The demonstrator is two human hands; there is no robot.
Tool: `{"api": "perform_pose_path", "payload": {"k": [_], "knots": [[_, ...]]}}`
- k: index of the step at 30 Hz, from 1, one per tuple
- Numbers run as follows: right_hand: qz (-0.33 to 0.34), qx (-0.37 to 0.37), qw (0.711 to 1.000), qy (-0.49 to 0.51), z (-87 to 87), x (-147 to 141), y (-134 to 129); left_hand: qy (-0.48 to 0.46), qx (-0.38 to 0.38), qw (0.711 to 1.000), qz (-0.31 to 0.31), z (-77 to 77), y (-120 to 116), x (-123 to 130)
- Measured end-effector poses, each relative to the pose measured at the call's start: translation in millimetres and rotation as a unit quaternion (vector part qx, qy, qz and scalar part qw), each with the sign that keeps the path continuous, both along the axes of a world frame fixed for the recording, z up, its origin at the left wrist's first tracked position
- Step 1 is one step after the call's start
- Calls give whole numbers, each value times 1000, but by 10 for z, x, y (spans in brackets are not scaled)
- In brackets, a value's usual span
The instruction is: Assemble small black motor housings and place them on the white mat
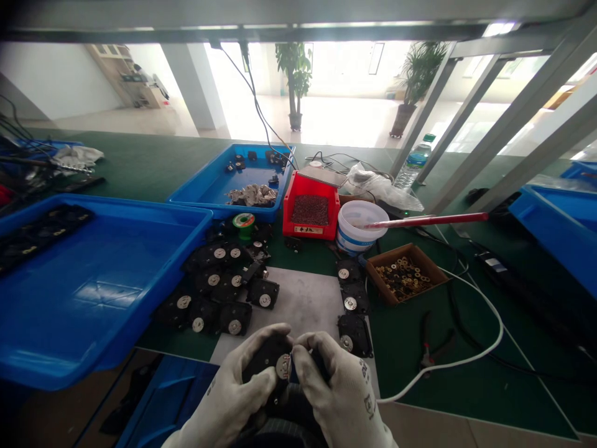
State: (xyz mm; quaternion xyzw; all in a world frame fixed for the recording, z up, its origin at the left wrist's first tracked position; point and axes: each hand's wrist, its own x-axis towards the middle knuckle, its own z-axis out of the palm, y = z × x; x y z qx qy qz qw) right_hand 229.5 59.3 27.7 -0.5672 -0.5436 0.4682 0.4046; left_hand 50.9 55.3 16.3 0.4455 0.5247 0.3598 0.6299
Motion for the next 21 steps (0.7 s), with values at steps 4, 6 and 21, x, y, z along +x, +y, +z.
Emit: {"api": "perform_pose_path", "payload": {"k": [4,6,21], "knots": [[6,4,1000,-1,-117,49,28,10,0,1000,-1,37,14,5],[22,-7,1000,15,-177,80,53,11,2,1000,-1,64,27,-1],[7,-166,977,131,85,38,-122,13,85,995,-40,38,-43,10]]}}
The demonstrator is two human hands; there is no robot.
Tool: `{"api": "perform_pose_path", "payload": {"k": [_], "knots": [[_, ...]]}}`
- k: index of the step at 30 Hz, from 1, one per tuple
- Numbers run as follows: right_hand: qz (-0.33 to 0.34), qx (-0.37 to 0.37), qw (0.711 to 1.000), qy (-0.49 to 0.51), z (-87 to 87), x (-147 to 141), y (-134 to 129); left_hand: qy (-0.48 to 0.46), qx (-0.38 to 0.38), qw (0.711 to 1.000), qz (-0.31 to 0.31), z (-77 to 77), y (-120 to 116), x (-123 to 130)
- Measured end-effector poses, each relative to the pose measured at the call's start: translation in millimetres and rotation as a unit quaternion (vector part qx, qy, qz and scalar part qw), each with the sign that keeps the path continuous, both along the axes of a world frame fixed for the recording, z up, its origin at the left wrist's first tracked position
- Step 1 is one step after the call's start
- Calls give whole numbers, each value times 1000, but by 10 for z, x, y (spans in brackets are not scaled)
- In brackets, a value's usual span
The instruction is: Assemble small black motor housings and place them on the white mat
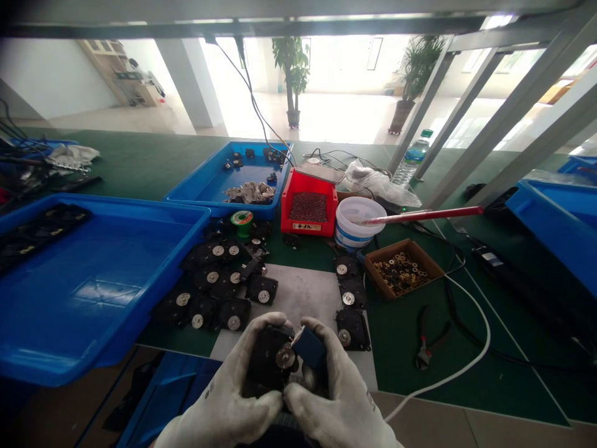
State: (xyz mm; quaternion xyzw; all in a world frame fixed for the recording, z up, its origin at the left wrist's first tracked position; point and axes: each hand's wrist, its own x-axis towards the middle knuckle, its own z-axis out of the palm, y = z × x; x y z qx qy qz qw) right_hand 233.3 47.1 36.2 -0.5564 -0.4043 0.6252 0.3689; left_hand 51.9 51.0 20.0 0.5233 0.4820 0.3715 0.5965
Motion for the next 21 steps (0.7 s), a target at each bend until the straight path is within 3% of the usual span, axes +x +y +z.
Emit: {"api": "perform_pose_path", "payload": {"k": [4,8,17,21], "knots": [[16,6,1000,4,-40,-1,7,-12,30,999,-9,-5,-22,0],[20,41,999,-10,-56,8,15,41,39,998,-5,13,-51,-22],[27,69,997,-3,-152,-34,-51,72,97,993,14,150,-52,54],[48,92,994,-26,-183,-18,-47,107,106,988,16,120,-51,42]]}}
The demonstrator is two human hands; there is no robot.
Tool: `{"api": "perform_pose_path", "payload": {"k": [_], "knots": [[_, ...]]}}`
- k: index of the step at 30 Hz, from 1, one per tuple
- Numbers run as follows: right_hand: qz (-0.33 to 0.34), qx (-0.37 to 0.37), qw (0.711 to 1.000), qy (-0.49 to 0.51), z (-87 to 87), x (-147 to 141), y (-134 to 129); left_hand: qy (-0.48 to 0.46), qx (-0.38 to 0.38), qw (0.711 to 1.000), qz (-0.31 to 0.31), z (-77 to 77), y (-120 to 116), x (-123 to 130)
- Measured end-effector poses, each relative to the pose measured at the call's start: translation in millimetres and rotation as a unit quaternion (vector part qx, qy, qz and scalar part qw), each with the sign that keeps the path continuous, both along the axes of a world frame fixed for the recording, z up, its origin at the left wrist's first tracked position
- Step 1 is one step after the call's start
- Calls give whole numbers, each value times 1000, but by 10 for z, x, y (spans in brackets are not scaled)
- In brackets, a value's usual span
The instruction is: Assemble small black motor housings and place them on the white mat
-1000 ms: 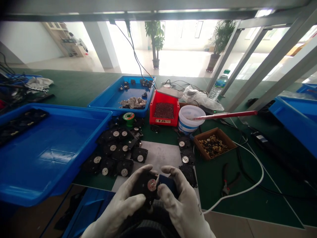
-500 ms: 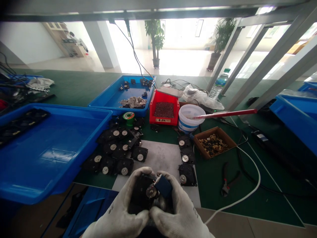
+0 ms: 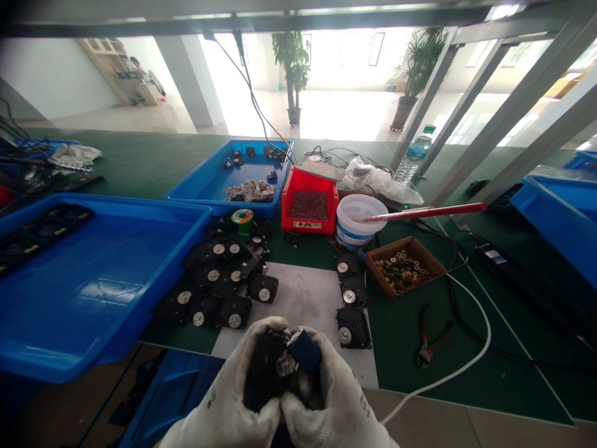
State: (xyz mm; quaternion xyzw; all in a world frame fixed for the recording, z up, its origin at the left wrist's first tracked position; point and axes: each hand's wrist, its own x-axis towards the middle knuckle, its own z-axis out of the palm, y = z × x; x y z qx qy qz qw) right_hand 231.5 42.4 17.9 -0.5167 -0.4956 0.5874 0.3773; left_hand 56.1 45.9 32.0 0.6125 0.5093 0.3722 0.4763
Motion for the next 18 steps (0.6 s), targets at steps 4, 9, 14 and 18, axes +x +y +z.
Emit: {"api": "perform_pose_path", "payload": {"k": [4,9,14,18], "knots": [[12,20,999,-39,-50,11,23,-4,11,1000,6,-82,14,14],[-5,40,999,-26,-49,-54,46,-38,-6,999,24,-130,34,60],[-25,-23,999,33,28,27,148,-120,-115,986,27,-157,63,-15],[-116,15,993,-6,12,207,229,-216,-213,952,22,-244,74,-62]]}}
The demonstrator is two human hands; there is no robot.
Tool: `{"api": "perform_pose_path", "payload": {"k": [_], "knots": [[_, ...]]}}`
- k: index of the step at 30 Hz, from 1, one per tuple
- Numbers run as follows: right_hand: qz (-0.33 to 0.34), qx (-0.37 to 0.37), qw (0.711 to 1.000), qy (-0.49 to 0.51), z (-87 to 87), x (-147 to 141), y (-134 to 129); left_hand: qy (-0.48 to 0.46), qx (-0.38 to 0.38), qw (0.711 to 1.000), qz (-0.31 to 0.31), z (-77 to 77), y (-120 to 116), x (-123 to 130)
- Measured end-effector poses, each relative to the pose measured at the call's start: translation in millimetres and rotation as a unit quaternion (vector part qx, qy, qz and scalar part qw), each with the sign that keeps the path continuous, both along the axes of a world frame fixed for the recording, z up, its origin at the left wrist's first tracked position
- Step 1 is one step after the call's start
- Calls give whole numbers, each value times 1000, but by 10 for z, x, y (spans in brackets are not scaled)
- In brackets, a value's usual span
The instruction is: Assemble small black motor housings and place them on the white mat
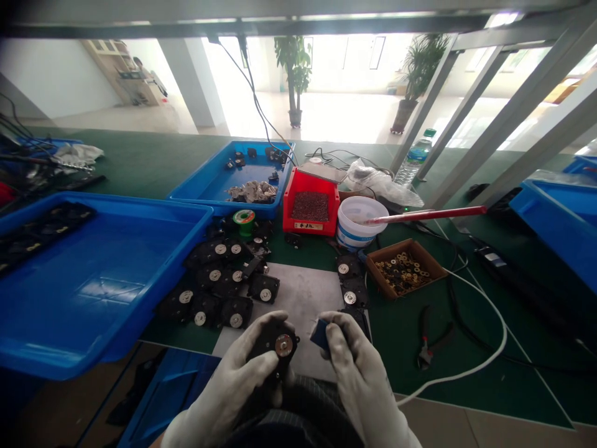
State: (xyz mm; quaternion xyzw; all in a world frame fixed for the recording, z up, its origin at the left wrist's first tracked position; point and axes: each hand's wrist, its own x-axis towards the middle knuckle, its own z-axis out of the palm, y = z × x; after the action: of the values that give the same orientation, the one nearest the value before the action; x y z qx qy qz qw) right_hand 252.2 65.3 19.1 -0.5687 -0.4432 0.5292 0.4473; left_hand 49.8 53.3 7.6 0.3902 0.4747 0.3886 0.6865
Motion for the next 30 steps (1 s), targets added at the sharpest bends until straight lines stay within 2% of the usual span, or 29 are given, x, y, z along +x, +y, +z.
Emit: {"api": "perform_pose_path", "payload": {"k": [4,7,12,18,23,26,30], "knots": [[53,14,998,-36,21,-15,-29,15,16,1000,17,-22,7,21],[49,23,998,-37,119,-133,-72,40,39,998,8,43,15,32],[43,36,997,-57,211,-212,-98,52,29,998,4,162,22,43],[50,65,994,-66,175,-196,-112,87,20,996,-9,233,4,42],[59,64,996,-33,161,-202,-133,120,53,991,-17,188,-33,22],[56,61,996,-15,95,-162,-133,130,62,989,-12,159,-44,17],[91,53,994,5,5,-100,-123,132,60,989,-18,152,-36,26]]}}
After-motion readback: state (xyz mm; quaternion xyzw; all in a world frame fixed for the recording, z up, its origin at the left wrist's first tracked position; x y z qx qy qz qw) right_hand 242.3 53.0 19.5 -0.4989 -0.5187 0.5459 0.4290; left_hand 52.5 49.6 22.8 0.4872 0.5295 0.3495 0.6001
